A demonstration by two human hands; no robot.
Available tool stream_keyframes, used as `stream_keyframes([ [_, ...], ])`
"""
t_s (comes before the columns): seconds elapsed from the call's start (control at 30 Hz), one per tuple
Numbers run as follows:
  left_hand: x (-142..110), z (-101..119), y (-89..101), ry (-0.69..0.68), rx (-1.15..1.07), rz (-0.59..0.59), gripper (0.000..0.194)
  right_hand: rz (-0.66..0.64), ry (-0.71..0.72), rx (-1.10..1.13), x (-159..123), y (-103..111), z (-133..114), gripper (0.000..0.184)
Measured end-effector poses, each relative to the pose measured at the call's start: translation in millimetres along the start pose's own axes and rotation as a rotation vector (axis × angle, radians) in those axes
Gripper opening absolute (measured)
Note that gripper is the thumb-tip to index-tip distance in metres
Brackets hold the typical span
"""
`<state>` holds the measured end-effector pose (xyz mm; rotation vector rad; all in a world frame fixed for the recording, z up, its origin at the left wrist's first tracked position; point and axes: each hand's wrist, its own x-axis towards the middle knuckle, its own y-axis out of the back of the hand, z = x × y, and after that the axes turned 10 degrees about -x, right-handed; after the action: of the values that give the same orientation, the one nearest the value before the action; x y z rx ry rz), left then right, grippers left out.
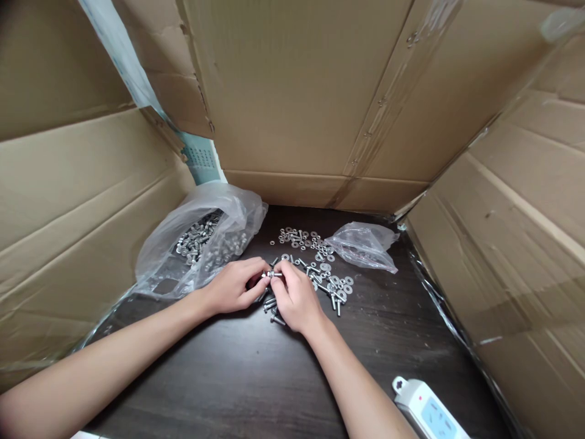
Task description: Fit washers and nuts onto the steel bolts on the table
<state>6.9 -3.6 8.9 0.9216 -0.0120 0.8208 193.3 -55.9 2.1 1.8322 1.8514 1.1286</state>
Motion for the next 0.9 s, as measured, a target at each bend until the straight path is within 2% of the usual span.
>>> stream_keyframes([
  [0.17,0.1,-1.1,-0.9,-0.012,-0.013,0.031,0.009,-0.01,0.018,-0.03,0.5,-1.1,0.4,0.015],
  [0.6,0.5,-0.9,-2.6,-0.061,0.025,0.113,0.012,-0.022,0.018,-0.079,1.3,-2.0,-0.1,0.037],
  [0.9,0.3,-2.6,-3.7,-0.058,0.032,0.117,0.008,0.002,0.001,-0.006,-0.3,0.6,-0.3,0.009],
])
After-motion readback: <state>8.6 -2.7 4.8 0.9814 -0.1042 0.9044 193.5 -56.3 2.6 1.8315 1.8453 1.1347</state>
